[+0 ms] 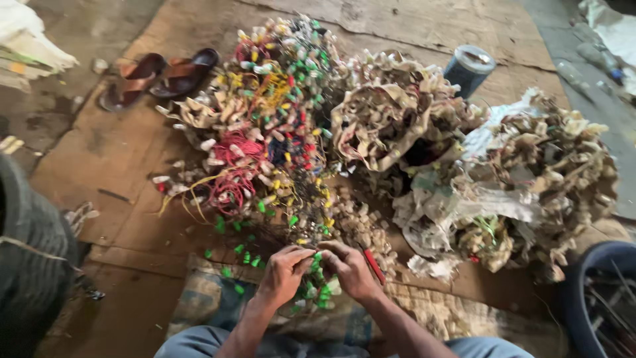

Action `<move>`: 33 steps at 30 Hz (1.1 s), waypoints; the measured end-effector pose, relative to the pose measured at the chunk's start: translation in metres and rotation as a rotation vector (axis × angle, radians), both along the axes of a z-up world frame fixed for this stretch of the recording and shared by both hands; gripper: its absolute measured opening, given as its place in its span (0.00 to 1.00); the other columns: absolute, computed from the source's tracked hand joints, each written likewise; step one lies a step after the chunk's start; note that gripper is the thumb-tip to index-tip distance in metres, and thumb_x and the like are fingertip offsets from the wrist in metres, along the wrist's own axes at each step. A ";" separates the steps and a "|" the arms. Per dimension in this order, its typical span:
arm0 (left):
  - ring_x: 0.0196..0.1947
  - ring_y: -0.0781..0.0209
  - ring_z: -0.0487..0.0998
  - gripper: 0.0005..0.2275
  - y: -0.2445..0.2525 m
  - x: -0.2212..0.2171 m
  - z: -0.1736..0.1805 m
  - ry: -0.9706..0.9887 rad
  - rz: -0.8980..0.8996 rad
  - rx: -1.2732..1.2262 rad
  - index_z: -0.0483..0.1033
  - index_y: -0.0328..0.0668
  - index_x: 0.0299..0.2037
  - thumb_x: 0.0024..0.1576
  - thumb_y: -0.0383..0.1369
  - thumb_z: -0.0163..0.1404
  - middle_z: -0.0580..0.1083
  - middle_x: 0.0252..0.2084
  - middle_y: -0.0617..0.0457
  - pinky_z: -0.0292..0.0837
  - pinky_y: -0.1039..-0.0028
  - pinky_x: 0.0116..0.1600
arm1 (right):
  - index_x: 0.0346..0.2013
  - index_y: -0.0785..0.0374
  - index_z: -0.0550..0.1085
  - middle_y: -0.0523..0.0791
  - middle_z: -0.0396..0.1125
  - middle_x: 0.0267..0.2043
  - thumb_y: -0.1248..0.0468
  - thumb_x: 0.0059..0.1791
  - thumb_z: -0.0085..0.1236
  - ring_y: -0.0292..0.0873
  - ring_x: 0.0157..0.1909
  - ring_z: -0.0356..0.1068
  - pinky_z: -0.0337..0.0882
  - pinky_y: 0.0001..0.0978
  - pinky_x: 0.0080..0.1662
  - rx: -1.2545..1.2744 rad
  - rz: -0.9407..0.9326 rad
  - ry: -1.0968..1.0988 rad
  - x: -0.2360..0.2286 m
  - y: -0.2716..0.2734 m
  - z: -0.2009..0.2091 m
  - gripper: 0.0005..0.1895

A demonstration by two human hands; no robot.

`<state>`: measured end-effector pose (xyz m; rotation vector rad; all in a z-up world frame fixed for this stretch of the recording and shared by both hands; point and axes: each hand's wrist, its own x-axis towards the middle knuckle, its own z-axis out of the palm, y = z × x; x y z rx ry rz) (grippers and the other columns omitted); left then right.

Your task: The person sits on a mat and uses a red-handled tool to cut and separate small green plastic light sockets from tangled wires. The person repeatedly picks up sections of the string, cuts the sockets, and drops them onto a growing pile on the floor.

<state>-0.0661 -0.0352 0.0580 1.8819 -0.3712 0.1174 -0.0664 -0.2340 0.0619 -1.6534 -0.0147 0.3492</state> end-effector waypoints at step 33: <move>0.41 0.42 0.77 0.06 -0.019 0.020 -0.037 -0.203 0.082 0.299 0.77 0.34 0.42 0.59 0.29 0.54 0.76 0.38 0.41 0.72 0.57 0.47 | 0.42 0.66 0.76 0.41 0.65 0.24 0.70 0.54 0.54 0.35 0.23 0.61 0.62 0.29 0.26 0.074 -0.076 0.190 0.024 -0.009 -0.017 0.05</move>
